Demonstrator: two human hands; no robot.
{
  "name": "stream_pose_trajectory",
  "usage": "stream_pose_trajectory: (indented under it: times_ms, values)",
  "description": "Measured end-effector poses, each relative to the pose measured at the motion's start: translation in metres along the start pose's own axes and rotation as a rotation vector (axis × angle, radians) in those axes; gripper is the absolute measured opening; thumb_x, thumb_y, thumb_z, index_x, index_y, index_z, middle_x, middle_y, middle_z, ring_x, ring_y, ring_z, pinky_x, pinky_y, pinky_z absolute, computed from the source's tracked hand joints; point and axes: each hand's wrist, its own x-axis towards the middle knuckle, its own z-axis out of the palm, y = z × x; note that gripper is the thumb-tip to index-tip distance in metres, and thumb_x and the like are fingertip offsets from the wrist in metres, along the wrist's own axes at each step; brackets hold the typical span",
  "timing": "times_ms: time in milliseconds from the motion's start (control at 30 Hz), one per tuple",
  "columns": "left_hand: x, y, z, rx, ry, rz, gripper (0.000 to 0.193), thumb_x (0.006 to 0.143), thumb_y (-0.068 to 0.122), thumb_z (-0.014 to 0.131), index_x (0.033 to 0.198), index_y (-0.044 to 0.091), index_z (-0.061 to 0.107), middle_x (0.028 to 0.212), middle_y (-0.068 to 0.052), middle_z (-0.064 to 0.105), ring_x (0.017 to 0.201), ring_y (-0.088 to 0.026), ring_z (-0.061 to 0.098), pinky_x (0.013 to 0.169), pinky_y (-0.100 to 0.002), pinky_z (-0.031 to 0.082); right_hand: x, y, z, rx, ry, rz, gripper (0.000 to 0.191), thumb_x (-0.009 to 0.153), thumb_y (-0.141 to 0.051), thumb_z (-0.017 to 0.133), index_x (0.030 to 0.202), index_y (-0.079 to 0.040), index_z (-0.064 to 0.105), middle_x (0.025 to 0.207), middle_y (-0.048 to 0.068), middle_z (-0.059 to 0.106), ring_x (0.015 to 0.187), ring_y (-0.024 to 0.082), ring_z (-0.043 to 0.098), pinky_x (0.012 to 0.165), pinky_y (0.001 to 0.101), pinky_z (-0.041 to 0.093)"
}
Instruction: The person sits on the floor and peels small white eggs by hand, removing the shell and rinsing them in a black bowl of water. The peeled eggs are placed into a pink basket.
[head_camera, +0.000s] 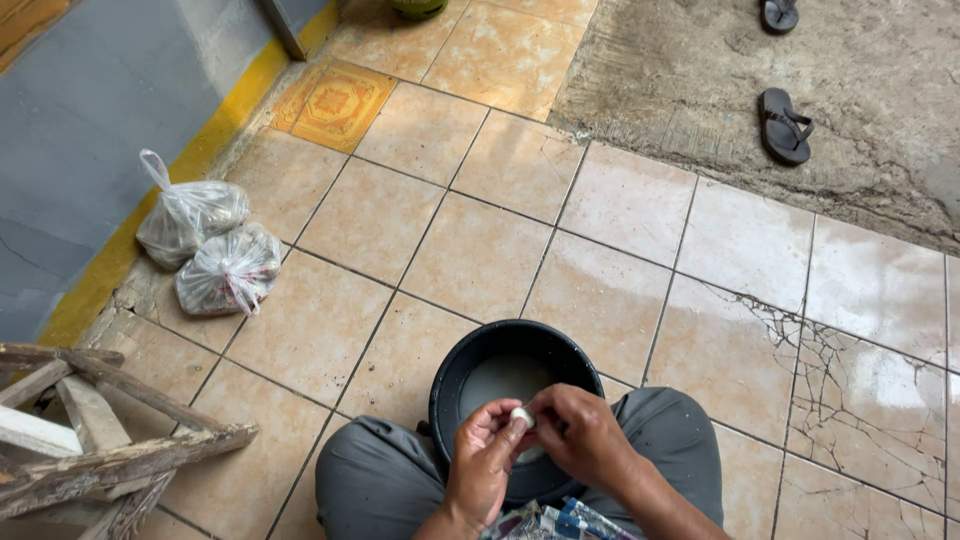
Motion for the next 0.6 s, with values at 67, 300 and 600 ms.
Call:
stream_pose_trajectory:
  times_ms: [67,300,600]
  values:
    - [-0.001,0.004,-0.006,-0.127,-0.086,-0.053,0.026,0.098,0.006,0.061,0.122,-0.001,0.063,0.110,-0.011,0.072,0.099,-0.018,0.071,0.091,-0.035,0.060,-0.004,0.007,0.004,0.249,-0.037,0.176,0.008,0.091,-0.004,0.065,0.098,-0.002,0.068,0.087,0.010,0.077,0.081,0.013,0.078,0.070,0.0275,0.062]
    - [-0.017,0.023,-0.011,-0.177,-0.164,-0.076,0.031,0.103,0.008,0.055,0.132,-0.001,0.062,0.126,-0.017,0.068,0.105,-0.021,0.068,0.093,-0.035,0.058,-0.001,0.024,0.008,0.260,0.162,0.203,0.020,0.097,-0.007,0.057,0.112,-0.002,0.069,0.104,0.008,0.072,0.087,0.017,0.072,0.075,0.0296,0.060]
    - [-0.003,0.022,-0.066,-0.240,-0.017,-0.087,0.033,0.089,0.002,0.046,0.118,0.002,0.060,0.108,-0.010,0.063,0.091,-0.016,0.064,0.082,-0.033,0.058,0.013,0.033,0.010,-0.416,0.033,0.155,0.018,0.091,-0.009,0.064,0.107,-0.005,0.071,0.109,0.015,0.072,0.098,0.038,0.071,0.084,0.0440,0.057]
